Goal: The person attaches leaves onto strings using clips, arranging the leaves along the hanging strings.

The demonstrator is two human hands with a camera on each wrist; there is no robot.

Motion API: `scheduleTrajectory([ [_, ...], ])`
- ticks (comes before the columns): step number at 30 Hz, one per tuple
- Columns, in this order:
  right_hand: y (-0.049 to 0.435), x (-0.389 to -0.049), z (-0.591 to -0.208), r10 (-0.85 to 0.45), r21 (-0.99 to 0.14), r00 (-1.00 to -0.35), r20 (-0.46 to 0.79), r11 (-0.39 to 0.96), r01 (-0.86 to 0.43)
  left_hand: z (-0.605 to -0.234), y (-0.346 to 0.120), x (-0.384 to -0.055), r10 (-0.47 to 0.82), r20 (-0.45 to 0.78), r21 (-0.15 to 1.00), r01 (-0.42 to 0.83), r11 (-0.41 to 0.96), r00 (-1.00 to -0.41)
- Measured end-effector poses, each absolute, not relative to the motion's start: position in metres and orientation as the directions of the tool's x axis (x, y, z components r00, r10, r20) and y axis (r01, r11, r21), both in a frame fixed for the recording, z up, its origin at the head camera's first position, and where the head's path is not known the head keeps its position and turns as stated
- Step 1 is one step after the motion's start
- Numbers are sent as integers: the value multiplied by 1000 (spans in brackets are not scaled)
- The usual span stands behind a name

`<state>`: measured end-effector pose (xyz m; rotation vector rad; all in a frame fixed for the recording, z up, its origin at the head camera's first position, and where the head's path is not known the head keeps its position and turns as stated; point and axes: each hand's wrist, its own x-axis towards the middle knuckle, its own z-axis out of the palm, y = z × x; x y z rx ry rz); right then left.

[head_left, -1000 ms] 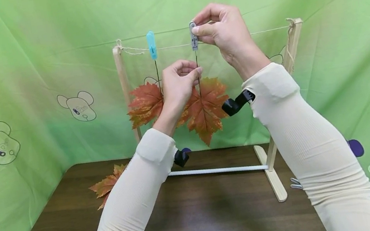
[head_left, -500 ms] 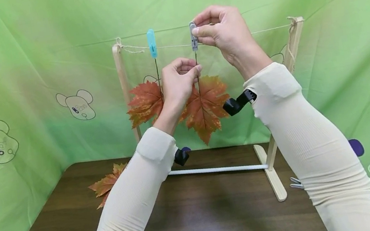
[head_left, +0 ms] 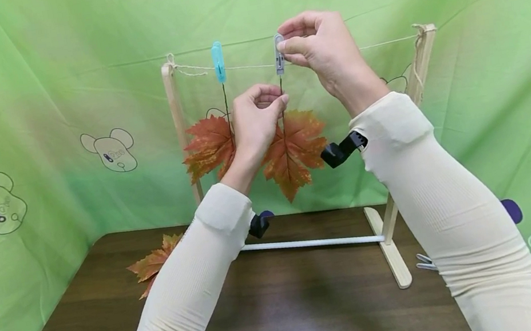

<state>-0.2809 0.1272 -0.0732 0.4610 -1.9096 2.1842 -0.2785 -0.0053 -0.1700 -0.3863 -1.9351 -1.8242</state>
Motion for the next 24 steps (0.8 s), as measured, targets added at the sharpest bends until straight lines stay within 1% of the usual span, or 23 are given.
scheduleTrajectory([
  [4, 127, -280, -73, -47, -920, -924, 379, -130, -371, -170, -6, -280, -98, 502, 865, 497, 75, -859],
  [11, 127, -277, -71, -18, -911, -913, 407, -78, -404, -173, -8, -281, -91, 538, 843, 534, 67, -838],
  [19, 133, -268, -75, 9, -875, -876, 482, -52, -481, -178, -9, -279, -84, 577, 814, 563, 144, -813],
  [24, 137, -264, -77, 4, -867, -869, 495, -60, -495, -177, -10, -279, -73, 585, 803, 563, 195, -808],
])
